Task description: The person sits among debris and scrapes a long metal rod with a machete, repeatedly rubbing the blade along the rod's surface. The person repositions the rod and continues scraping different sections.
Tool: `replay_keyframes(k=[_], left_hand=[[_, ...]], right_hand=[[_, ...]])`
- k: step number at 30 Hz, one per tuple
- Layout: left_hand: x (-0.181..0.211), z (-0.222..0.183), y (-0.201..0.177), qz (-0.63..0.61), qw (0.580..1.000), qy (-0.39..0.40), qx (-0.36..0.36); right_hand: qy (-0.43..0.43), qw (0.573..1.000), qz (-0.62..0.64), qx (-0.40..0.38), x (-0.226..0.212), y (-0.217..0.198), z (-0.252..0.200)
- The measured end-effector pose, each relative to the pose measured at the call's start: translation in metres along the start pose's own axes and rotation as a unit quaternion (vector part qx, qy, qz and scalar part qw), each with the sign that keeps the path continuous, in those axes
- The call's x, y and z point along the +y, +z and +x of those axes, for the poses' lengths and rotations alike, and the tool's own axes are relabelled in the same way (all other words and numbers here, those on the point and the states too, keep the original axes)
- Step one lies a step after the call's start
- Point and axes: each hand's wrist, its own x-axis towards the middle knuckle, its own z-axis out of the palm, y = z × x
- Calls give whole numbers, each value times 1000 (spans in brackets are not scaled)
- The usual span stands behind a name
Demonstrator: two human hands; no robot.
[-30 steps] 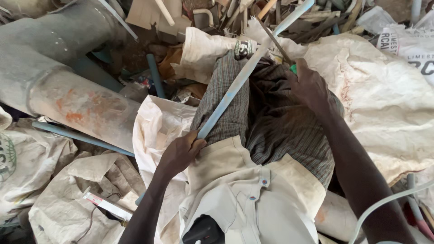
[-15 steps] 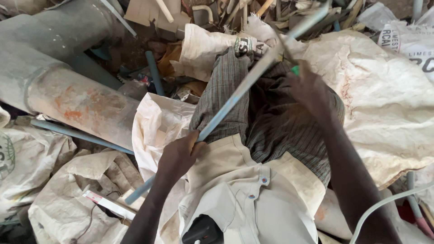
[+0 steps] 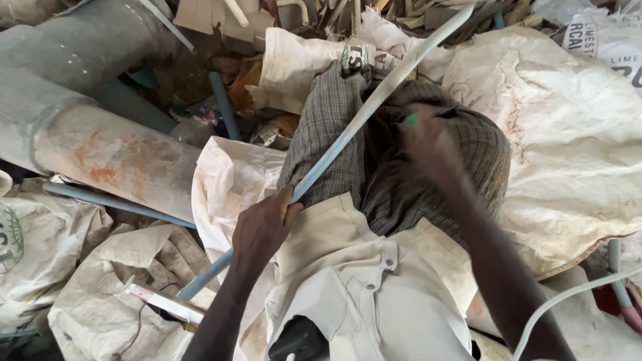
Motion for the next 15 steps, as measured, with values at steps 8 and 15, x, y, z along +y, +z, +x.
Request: replay_keyframes(k=[8,15], left_hand=[[1,1,3,6,1000,-12,14],[0,0,11,40,999,4,25]], right_hand=[[-198,948,200,150,-26,20,-25],[-199,937,-210,197,-3,34,-13]])
